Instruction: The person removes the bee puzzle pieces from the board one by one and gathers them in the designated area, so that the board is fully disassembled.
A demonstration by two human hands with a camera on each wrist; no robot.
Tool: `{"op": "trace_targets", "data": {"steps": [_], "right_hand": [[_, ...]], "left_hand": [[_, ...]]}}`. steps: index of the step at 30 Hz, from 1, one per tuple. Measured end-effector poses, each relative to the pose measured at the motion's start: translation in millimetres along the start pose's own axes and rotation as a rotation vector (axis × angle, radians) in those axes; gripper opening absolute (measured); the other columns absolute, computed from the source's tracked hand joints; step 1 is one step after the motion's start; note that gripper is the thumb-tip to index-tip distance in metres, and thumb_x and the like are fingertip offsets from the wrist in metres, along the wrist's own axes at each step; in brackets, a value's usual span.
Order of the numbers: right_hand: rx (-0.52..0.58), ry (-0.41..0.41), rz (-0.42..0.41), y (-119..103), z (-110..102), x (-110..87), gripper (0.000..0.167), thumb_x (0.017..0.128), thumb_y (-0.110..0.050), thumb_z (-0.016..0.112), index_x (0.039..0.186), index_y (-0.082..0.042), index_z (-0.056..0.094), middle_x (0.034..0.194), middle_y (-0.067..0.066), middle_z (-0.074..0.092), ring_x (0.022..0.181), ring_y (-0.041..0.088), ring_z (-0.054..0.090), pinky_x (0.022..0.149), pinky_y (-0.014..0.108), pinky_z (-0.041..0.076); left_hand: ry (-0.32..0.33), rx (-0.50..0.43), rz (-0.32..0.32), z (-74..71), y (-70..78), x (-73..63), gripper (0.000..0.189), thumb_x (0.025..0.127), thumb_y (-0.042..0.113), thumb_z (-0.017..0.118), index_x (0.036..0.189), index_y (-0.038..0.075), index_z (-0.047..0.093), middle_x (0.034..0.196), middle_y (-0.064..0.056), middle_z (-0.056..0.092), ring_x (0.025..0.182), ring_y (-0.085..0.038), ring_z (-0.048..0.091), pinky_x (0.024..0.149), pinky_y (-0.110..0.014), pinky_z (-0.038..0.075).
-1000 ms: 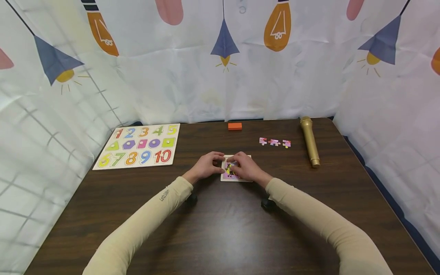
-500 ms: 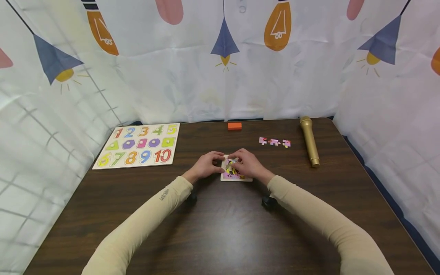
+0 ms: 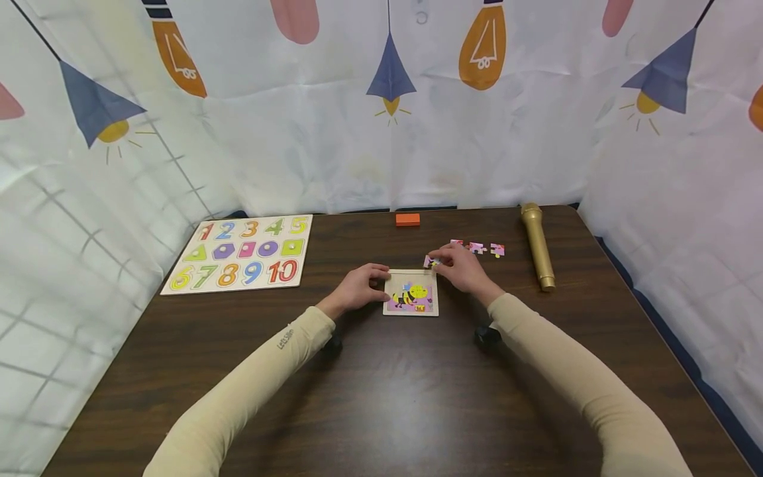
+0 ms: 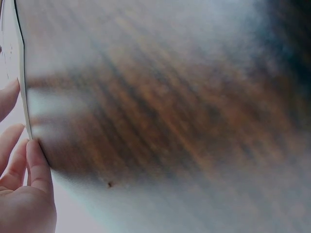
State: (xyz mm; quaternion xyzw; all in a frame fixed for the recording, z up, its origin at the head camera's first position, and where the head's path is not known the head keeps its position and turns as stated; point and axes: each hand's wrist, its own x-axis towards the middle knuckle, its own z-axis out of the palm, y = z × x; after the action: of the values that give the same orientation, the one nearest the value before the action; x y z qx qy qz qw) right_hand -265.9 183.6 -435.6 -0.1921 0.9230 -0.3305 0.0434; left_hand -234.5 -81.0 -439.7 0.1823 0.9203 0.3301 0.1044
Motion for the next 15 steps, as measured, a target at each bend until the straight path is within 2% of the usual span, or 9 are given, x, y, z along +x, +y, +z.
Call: {"op": "trace_targets", "data": {"steps": [7,15], "right_hand": [[-0.061,0.016,0.039,33.3,-16.3,-0.6,0.031,0.094,-0.012,0.064,0.123,-0.001,0.066,0.112,0.020,0.056,0.097,0.034,0.055,0.087,0.050,0.046],[-0.087,-0.005,0.050,39.3,-23.7,0.3,0.031,0.094,-0.009,0.064,0.122,0.005,0.064,0.112,0.025,0.055,0.097,0.036,0.053,0.087,0.053,0.044]], "left_hand": [[0.006,0.001,0.005,0.4,0.2,-0.5,0.047,0.083,0.016,0.079,0.126,0.002,0.065,0.139,-0.010,0.054,0.127,-0.026,0.050,0.107,-0.039,0.039],[0.001,0.007,0.005,0.8,-1.3,0.5,0.047,0.084,0.016,0.079,0.126,0.002,0.065,0.139,-0.009,0.054,0.129,-0.025,0.048,0.108,-0.038,0.038]]}}
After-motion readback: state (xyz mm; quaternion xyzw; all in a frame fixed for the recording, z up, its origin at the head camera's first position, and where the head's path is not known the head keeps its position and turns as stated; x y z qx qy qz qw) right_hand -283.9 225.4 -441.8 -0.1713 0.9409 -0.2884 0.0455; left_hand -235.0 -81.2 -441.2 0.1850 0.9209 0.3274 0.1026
